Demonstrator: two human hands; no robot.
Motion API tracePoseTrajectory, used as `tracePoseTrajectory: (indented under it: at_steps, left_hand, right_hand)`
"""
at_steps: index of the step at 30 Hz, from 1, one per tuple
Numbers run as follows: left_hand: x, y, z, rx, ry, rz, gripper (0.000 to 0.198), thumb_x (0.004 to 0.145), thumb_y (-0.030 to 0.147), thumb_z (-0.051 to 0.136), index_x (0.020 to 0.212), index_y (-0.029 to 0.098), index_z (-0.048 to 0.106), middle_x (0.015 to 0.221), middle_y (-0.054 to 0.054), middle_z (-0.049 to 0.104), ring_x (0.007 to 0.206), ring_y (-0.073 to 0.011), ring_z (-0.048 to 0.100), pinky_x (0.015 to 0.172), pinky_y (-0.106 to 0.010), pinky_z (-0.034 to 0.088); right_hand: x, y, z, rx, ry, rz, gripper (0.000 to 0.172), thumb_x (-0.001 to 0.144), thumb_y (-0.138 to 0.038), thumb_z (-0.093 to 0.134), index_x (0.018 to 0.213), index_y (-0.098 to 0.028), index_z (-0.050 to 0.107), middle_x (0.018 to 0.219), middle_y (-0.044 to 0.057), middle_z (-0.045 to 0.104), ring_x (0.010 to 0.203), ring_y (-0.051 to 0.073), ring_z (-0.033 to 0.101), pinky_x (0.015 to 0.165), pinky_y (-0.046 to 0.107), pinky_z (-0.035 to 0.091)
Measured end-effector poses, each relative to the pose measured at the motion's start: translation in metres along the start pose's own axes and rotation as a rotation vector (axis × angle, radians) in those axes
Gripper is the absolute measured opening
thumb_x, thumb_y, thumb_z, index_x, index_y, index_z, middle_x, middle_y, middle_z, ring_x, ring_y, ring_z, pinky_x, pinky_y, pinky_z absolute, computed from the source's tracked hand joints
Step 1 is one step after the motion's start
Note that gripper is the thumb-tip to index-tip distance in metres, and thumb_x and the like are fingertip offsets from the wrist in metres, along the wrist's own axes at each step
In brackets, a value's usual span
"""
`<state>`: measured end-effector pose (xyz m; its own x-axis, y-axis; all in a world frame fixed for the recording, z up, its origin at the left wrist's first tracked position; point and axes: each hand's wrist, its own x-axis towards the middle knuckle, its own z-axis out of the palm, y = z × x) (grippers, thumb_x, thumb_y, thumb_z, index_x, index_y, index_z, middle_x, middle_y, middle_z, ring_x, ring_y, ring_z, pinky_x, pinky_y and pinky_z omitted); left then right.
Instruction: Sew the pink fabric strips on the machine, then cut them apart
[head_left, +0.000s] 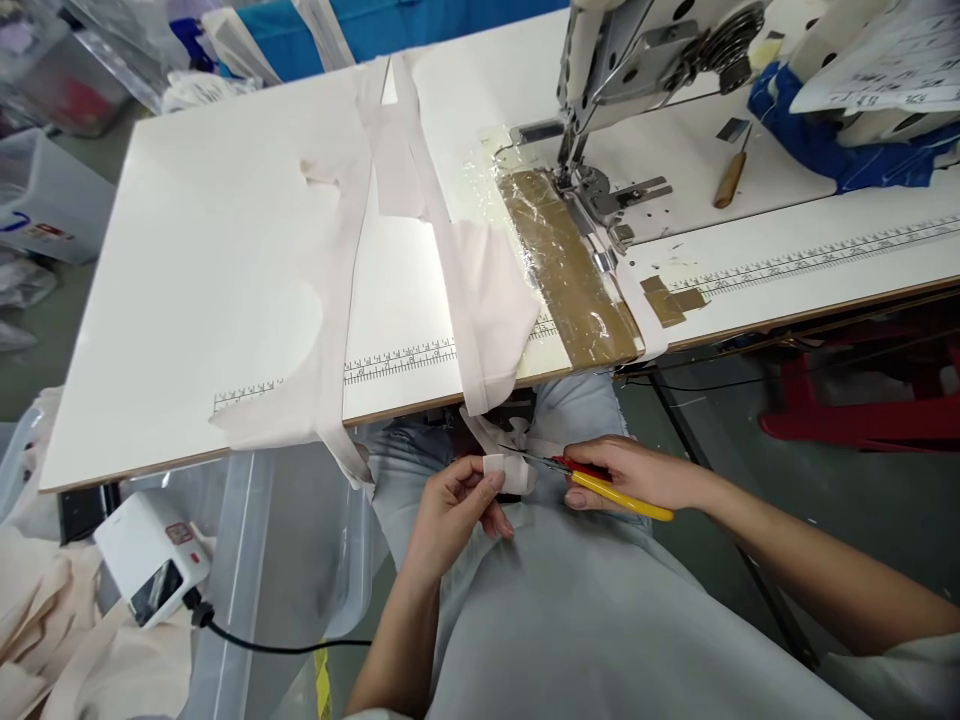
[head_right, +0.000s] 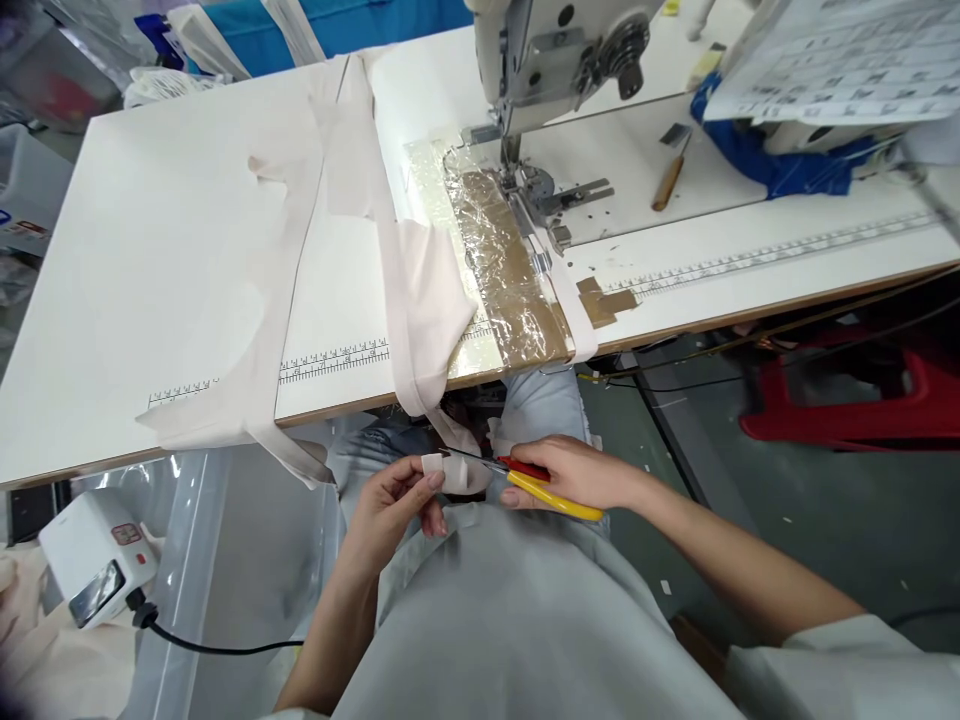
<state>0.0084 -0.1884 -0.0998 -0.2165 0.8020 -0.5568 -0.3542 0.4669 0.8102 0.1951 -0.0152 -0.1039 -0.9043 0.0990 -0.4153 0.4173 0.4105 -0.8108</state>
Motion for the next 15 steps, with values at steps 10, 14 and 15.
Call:
tracePoseTrajectory:
  at_steps: [10, 14, 15]
  left_hand:
    - [0.0028, -0.0037, -0.0014, -0.140, 0.060, -0.032, 0.047, 0.067, 0.060, 0.081, 0.078, 0.016, 0.068, 0.059, -0.002, 0.070, 0.056, -0.0193, 0.070, 0.052, -0.025, 0.053]
    - [0.0027, -0.0016, -0.0004, -0.141, 0.062, -0.041, 0.050, 0.066, 0.061, 0.081, 0.080, 0.015, 0.067, 0.069, -0.005, 0.074, 0.062, -0.0208, 0.073, 0.057, -0.027, 0.056]
    - [0.0027, -0.0014, -0.0002, -0.142, 0.061, -0.043, 0.050, 0.066, 0.061, 0.082, 0.080, 0.015, 0.066, 0.071, -0.006, 0.075, 0.063, -0.0214, 0.074, 0.058, -0.027, 0.056]
  right_hand:
    - [0.0092, -0.0069, -0.0097, -0.034, -0.147, 0.000, 0.050, 0.088, -0.065, 0.047, 0.067, -0.023, 0.031, 0.061, -0.006, 0.031, 0.056, 0.010, 0.029, 0.050, 0.023, 0.025]
    - [0.0090, -0.0075, -0.0055, -0.172, -0.078, 0.049, 0.050, 0.085, -0.066, 0.050, 0.066, -0.023, 0.032, 0.059, -0.005, 0.034, 0.054, 0.011, 0.031, 0.051, 0.025, 0.023]
    - [0.0088, -0.0083, -0.0049, -0.220, -0.052, 0.056, 0.050, 0.085, -0.065, 0.051, 0.066, -0.023, 0.033, 0.059, -0.005, 0.037, 0.054, 0.012, 0.033, 0.052, 0.025, 0.022]
